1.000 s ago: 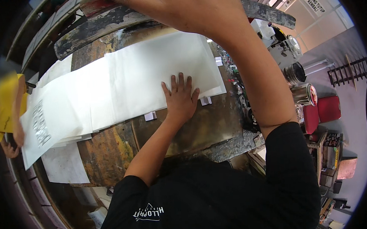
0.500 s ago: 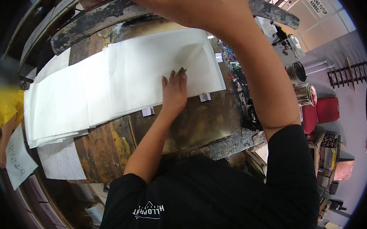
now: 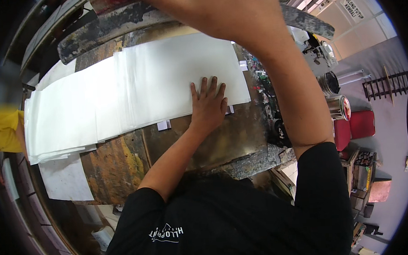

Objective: The person performs screen printing by placing sheets under a printing frame, applying ink using a squeegee, and lifting the frame to reveal the printed design. Another person removes the printed sheets while the recorder continues the repetitive process.

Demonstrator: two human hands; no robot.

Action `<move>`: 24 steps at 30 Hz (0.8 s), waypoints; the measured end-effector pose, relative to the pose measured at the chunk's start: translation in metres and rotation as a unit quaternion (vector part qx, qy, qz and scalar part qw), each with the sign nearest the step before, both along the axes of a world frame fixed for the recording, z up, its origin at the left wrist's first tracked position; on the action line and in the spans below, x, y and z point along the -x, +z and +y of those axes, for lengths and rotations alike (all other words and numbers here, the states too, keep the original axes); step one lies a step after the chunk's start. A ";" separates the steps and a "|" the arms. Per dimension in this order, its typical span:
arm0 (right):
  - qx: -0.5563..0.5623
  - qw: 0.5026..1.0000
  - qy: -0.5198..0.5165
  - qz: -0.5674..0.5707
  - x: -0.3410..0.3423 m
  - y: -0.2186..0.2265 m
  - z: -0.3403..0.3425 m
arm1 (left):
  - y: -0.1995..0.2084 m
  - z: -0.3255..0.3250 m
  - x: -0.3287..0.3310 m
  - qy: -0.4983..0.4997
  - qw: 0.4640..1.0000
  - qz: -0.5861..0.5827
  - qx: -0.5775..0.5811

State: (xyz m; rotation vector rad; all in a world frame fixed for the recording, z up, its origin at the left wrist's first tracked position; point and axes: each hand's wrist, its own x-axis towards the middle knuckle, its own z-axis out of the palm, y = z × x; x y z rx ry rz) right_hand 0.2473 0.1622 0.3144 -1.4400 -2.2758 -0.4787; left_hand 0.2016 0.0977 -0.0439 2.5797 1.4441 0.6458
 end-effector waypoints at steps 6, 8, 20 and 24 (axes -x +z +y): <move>0.027 0.996 0.019 0.086 0.006 -0.002 0.013 | -0.001 -0.012 0.001 -0.002 1.000 -0.025 0.003; 0.007 0.995 0.015 0.099 0.012 -0.014 0.001 | -0.014 -0.017 -0.001 0.014 0.999 -0.029 -0.008; -0.002 0.996 0.073 0.055 -0.021 -0.060 -0.017 | 0.165 -0.021 0.153 0.103 0.736 -0.660 0.109; 0.121 0.983 0.131 -0.047 -0.044 -0.171 -0.079 | 0.125 -0.071 0.195 0.162 0.868 -0.418 0.212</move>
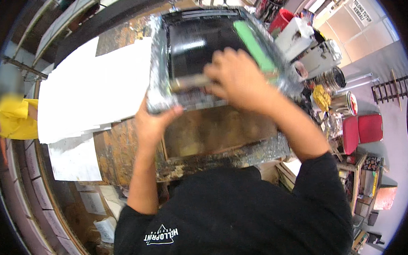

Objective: The person performs screen printing by placing sheets under a printing frame, applying ink using a squeegee, and lifting the frame to reveal the printed design. Another person removes the printed sheets while the recorder continues the repetitive process.

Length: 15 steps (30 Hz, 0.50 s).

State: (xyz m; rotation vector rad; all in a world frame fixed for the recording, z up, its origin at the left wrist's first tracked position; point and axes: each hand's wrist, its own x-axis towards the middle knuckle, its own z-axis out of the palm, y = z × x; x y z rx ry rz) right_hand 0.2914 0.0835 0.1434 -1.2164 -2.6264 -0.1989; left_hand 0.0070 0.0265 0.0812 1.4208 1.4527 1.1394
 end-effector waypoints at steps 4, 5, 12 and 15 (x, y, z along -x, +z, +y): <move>0.133 0.989 -0.041 0.044 0.014 -0.063 -0.042 | -0.073 -0.024 0.003 0.026 0.959 0.269 -0.085; 0.167 0.984 -0.064 0.022 0.016 -0.073 -0.045 | -0.085 -0.025 0.004 0.019 0.943 0.318 -0.100; 0.000 0.993 -0.021 0.113 0.011 -0.142 0.087 | -0.102 -0.024 0.014 0.009 0.919 0.375 -0.122; -0.010 0.995 -0.052 0.087 0.019 -0.137 0.195 | -0.101 -0.024 0.012 0.014 0.936 0.335 -0.103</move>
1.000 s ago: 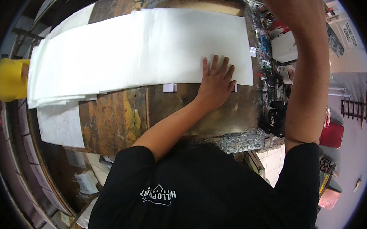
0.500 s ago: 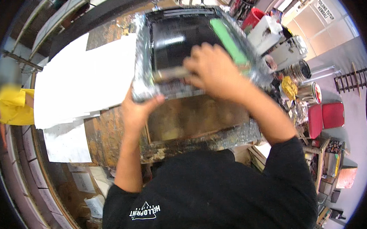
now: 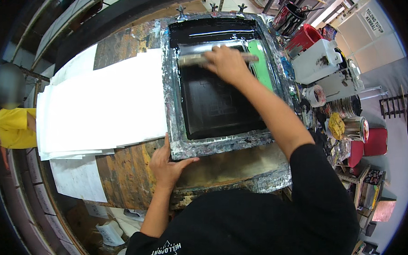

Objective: The person performs screen printing by placing sheets under a printing frame, applying ink using a squeegee, and lifting the frame to reveal the printed design. Another person removes the printed sheets while the recorder continues the repetitive process.

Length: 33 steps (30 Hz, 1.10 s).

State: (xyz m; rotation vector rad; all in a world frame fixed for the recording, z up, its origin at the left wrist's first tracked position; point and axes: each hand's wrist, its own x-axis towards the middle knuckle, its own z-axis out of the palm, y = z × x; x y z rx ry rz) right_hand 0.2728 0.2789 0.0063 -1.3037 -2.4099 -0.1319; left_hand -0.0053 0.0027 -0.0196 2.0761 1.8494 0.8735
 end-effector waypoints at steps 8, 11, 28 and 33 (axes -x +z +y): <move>0.055 0.997 0.035 -0.052 -0.008 0.041 0.114 | 0.001 0.001 -0.001 -0.029 0.992 -0.124 -0.015; 0.021 0.998 0.009 -0.058 -0.007 0.024 0.071 | -0.003 -0.002 0.000 -0.037 0.992 -0.111 -0.043; -0.143 0.989 -0.011 0.026 0.010 0.214 -0.197 | 0.115 0.040 -0.045 -0.053 0.809 -0.573 -0.121; -0.186 0.982 -0.010 0.043 0.013 0.253 -0.157 | 0.078 0.045 -0.042 0.013 0.995 0.097 -0.017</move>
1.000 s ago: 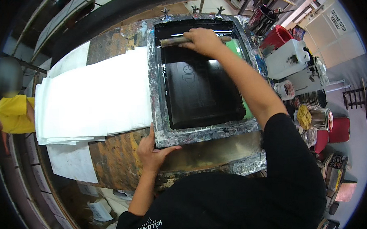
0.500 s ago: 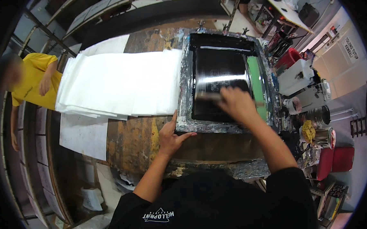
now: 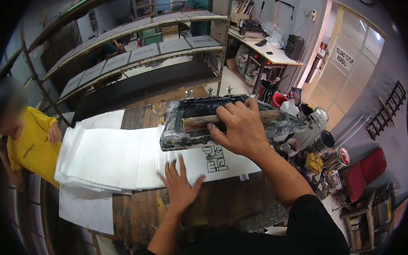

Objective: The person performs screen printing by placing sheets under a printing frame, applying ink using a squeegee, and lifting the frame to reveal the printed design. Another person removes the printed sheets while the recorder continues the repetitive process.

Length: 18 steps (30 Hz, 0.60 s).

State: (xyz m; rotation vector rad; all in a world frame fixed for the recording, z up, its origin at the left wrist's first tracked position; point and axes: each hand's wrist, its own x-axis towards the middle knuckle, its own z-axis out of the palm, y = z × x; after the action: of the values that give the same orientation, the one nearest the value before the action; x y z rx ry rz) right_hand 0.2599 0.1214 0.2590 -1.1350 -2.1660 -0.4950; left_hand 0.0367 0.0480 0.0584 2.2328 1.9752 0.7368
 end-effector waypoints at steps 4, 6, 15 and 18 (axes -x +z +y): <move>-0.012 1.000 0.001 0.018 -0.001 0.014 0.017 | -0.053 -0.023 -0.002 0.006 0.993 0.082 0.083; -0.007 1.000 0.001 0.020 0.000 0.020 0.021 | -0.056 -0.023 -0.005 -0.014 0.994 0.073 0.081; 0.002 1.000 -0.010 0.010 0.001 0.039 0.031 | 0.024 0.055 -0.014 -0.005 0.986 -0.117 -0.117; 0.038 0.999 -0.011 0.001 0.000 0.033 0.027 | 0.006 0.040 0.025 0.048 0.979 -0.158 -0.120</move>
State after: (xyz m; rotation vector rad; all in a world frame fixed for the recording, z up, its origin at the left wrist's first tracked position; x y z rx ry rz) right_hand 0.2595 0.1485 0.2919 -1.2015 -2.1882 -0.4251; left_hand 0.0120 0.0877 0.0648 1.9867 1.9320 1.3145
